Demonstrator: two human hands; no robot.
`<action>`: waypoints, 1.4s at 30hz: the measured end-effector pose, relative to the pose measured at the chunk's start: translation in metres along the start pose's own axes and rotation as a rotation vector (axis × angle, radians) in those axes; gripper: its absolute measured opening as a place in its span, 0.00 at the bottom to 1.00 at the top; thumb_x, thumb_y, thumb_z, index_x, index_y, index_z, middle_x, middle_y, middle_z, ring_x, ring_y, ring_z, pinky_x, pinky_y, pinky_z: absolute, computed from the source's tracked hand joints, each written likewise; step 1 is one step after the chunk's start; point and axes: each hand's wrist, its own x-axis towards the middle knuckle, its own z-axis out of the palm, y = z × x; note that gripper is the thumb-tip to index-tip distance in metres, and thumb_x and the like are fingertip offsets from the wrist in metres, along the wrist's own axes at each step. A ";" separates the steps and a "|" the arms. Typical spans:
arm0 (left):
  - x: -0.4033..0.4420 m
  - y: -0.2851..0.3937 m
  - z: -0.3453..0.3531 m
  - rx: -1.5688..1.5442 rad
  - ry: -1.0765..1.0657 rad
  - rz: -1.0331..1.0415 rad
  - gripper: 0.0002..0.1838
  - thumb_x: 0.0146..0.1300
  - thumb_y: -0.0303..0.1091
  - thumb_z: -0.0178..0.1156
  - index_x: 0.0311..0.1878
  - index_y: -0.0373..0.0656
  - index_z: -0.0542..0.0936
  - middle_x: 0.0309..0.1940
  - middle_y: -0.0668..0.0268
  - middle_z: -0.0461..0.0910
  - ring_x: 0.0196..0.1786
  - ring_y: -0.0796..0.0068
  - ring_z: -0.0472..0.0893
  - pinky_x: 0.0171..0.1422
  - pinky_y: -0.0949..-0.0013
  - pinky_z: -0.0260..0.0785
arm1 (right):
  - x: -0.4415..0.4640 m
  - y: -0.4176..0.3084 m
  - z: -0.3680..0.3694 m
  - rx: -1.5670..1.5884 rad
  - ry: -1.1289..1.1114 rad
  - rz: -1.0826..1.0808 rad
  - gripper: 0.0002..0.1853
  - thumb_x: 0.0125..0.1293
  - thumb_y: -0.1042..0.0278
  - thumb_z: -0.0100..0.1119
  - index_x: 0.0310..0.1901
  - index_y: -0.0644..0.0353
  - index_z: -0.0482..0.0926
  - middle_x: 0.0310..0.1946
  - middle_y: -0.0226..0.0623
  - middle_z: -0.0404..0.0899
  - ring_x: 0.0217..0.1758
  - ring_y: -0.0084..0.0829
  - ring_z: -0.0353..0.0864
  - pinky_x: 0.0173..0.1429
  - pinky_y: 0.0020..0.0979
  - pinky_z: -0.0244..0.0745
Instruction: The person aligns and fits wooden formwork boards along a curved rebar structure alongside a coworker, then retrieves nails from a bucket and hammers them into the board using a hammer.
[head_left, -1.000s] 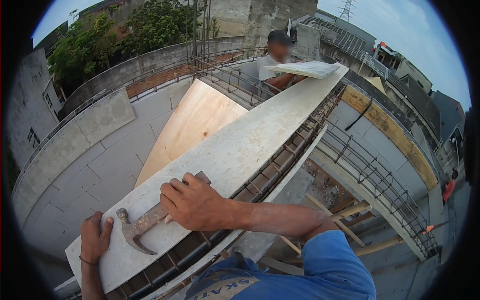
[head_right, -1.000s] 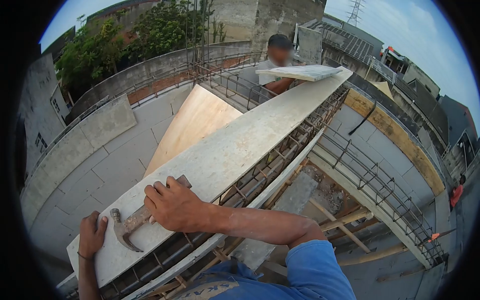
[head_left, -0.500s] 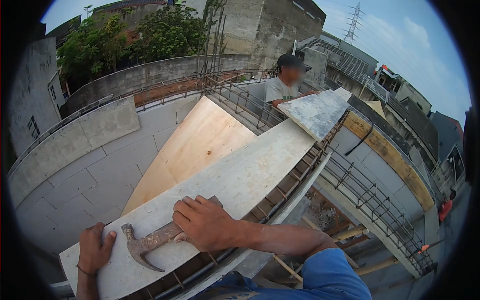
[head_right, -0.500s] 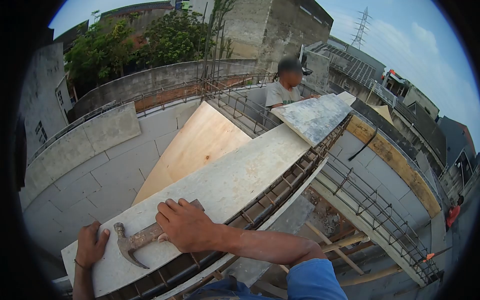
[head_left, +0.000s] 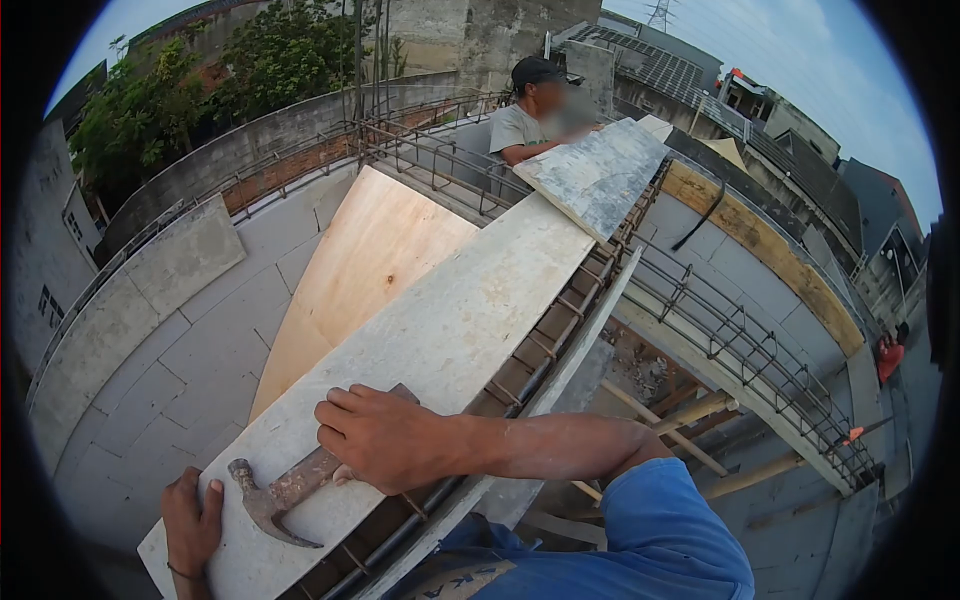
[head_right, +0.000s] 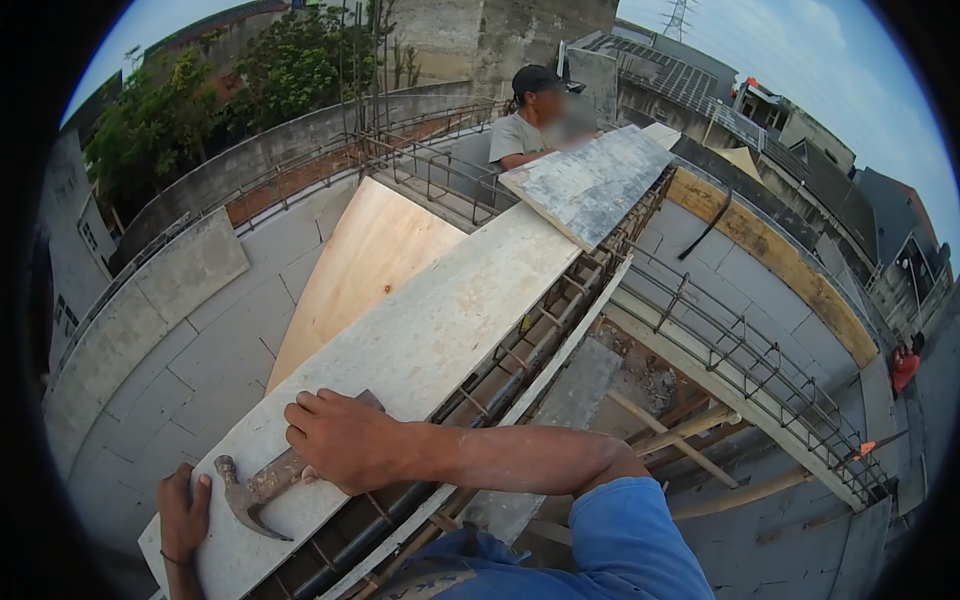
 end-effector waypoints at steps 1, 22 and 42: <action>-0.001 -0.002 0.002 0.011 0.015 0.007 0.16 0.69 0.38 0.63 0.35 0.31 0.77 0.25 0.40 0.76 0.34 0.32 0.77 0.38 0.43 0.65 | 0.000 0.000 0.000 0.001 -0.010 0.000 0.21 0.63 0.58 0.73 0.43 0.70 0.79 0.46 0.48 0.75 0.54 0.45 0.74 0.59 0.43 0.70; 0.001 -0.001 -0.001 0.034 -0.020 -0.012 0.19 0.71 0.41 0.63 0.36 0.31 0.76 0.25 0.39 0.77 0.34 0.32 0.78 0.38 0.43 0.65 | 0.000 -0.001 -0.002 0.016 -0.017 0.005 0.20 0.64 0.59 0.73 0.42 0.69 0.79 0.45 0.47 0.75 0.53 0.45 0.73 0.59 0.43 0.70; -0.001 -0.001 0.001 0.074 -0.005 0.022 0.17 0.72 0.39 0.62 0.36 0.32 0.75 0.25 0.41 0.75 0.33 0.34 0.76 0.38 0.43 0.63 | 0.000 -0.001 0.000 -0.007 -0.036 0.010 0.21 0.65 0.58 0.72 0.44 0.71 0.80 0.48 0.50 0.76 0.56 0.47 0.74 0.62 0.45 0.70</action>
